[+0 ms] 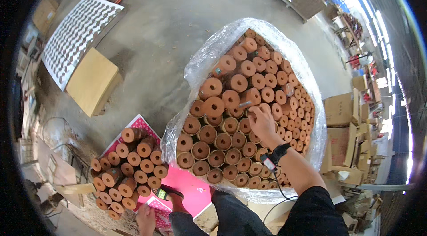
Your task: Sorting and stacking brown cylindrical wooden components from a large bulk container onto a flat surface.
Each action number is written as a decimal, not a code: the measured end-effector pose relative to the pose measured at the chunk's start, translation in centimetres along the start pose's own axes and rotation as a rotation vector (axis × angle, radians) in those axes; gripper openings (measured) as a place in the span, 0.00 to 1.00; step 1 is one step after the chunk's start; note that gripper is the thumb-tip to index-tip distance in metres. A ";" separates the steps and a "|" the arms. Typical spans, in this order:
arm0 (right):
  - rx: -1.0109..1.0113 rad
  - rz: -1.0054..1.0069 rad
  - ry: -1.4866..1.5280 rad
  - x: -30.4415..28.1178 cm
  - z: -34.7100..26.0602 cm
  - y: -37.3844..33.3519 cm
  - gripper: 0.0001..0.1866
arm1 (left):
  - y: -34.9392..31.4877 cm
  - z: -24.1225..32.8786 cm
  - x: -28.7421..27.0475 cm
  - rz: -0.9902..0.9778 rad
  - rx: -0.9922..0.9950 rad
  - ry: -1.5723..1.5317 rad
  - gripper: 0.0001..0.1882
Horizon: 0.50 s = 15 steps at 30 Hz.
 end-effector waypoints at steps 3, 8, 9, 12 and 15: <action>-0.054 -0.006 0.078 0.9 -0.9 4.5 0.21 | 4.0 20.8 4.8 0.094 0.599 0.098 0.16; -0.122 0.052 -0.090 3.2 -2.4 7.3 0.32 | 11.1 42.3 17.7 -0.031 0.821 0.178 0.36; -0.127 0.059 -0.113 4.1 -2.5 7.7 0.33 | 12.9 43.3 19.8 -0.056 0.776 0.231 0.37; -0.021 -0.103 -0.141 4.9 -3.6 9.9 0.32 | 17.4 43.3 23.3 -0.142 0.615 0.274 0.38; 0.059 -0.187 -0.103 4.1 -2.5 10.9 0.33 | 18.3 43.7 25.9 -0.244 0.521 0.315 0.26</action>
Point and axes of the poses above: each hand's wrist, its own y-axis towards the middle knuckle, its own x-axis out of the palm, z = x × y, the point moved 10 cm from there along y, towards the middle knuckle, and after that the axes turned 7 degrees about z, right-handed, at the moved point
